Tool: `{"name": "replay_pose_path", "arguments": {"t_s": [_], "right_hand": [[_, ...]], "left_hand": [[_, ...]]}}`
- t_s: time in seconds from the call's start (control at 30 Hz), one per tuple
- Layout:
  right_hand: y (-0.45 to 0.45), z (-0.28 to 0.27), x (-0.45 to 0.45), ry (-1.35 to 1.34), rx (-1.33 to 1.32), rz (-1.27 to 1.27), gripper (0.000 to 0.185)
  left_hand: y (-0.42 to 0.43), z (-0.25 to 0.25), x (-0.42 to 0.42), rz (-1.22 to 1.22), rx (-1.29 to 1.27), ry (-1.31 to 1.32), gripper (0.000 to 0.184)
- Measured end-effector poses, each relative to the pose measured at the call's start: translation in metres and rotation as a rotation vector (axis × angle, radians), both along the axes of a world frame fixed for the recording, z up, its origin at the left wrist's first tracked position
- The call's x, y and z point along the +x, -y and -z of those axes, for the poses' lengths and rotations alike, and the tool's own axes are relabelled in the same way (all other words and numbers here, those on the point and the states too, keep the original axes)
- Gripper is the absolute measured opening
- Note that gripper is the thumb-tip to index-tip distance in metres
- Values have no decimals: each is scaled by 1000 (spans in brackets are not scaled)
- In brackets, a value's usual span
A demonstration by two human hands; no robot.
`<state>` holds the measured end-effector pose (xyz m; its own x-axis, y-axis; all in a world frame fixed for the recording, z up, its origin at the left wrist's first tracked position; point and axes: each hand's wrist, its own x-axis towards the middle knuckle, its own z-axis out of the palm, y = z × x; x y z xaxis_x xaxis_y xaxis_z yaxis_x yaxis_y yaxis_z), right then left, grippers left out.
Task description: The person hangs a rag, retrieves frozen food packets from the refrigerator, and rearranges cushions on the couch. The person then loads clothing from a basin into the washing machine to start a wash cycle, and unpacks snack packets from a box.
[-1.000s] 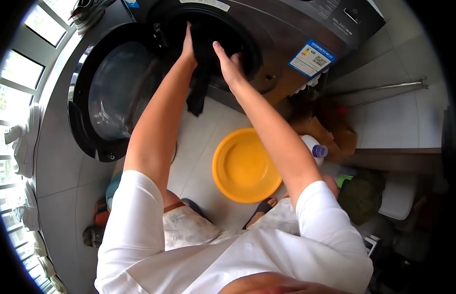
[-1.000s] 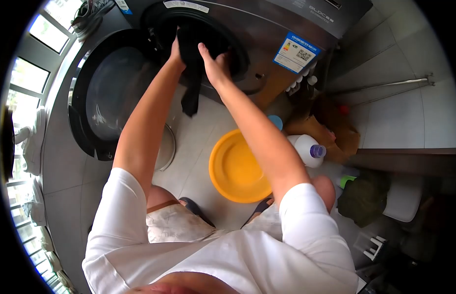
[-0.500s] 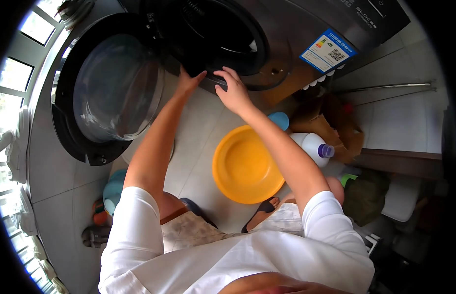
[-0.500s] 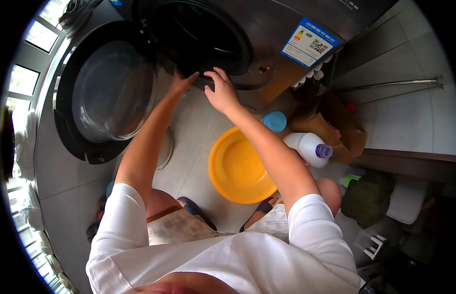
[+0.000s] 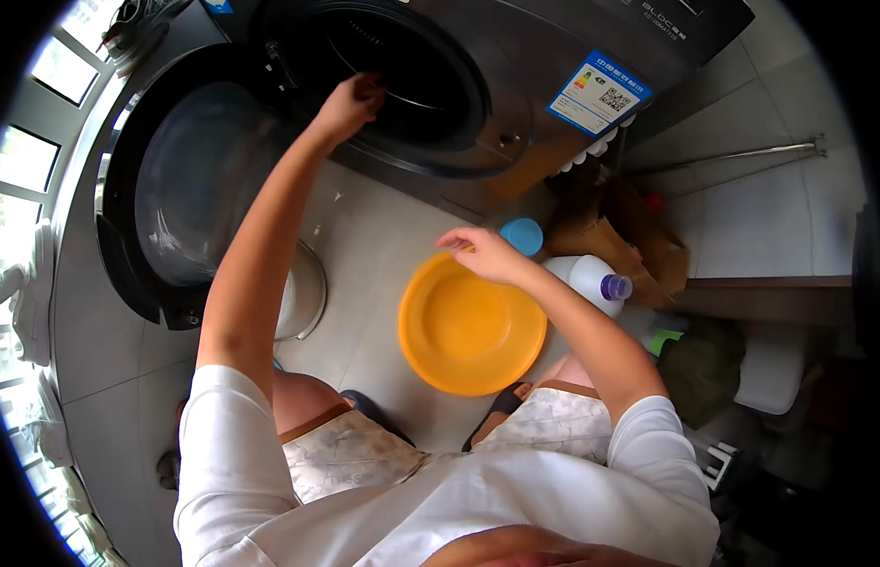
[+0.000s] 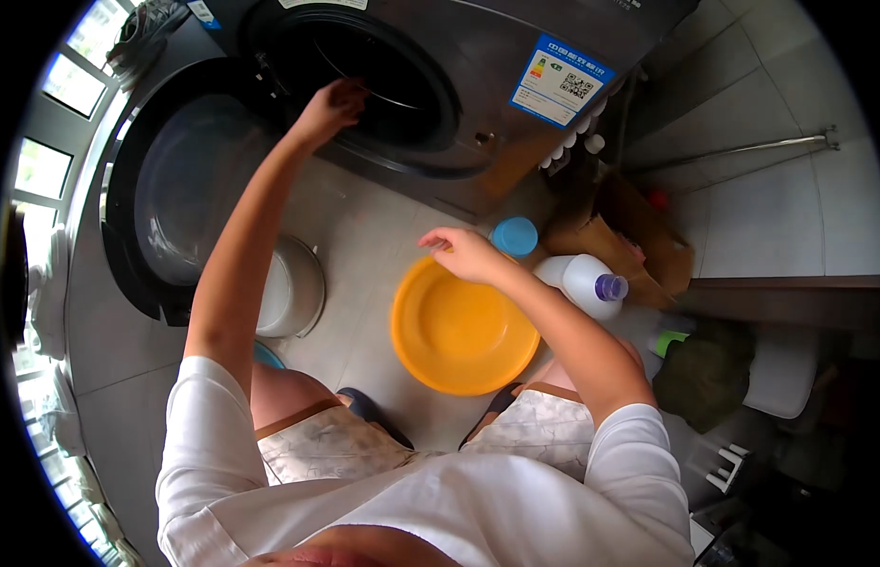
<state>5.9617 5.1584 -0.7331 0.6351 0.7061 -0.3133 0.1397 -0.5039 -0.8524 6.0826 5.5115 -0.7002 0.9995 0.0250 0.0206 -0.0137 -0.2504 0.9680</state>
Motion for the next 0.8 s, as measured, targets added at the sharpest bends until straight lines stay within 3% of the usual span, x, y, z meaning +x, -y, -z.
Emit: {"name": "replay_pose_path", "arguments": {"t_s": [0.03,0.07,0.17,0.27,0.33,0.37,0.43,0.5,0.57,0.63,0.67,0.7,0.73,0.77,0.8], "right_hand": [[-1,-1,0,-2,11,-3,27],[-2,-2,-1,1,8,-12,27],[-13,-24,-8,15,44,-20,26],[-31,-50,-16,2,123,-17,26],[-41,-69,-21,-20,167,-20,25],[-43,-80,-25,3,180,-48,25],[-43,-100,-26,42,200,-71,25],[-38,-117,-25,158,306,-83,24],[-30,-149,-25,220,314,-56,23],[-18,-172,-22,509,455,45,24],[-13,-186,-19,644,484,83,28],[-6,-202,-13,841,518,115,31],[2,-221,-6,1005,506,147,32],[10,-241,1,1168,492,177,34],[16,-260,8,1311,462,263,33]], "left_hand": [[1,-3,-24,-7,313,30,44],[21,-52,-75,-27,378,-94,39],[25,-135,-192,-221,805,394,36],[-15,-206,-260,-636,1123,653,37],[-56,-202,-290,-1013,1287,544,41],[-95,-181,-300,-1081,1233,467,50],[-96,-185,-312,-1097,716,87,53],[-83,-181,-313,-1234,921,55,52],[-40,-196,-315,-1092,820,134,43],[7,-191,-312,-992,806,265,37],[31,-191,-310,-927,613,117,50],[45,-180,-300,-717,320,306,59],[57,-173,-289,-568,341,360,65],[78,-172,-275,-529,615,408,71],[102,-170,-252,-489,490,439,80]]}}
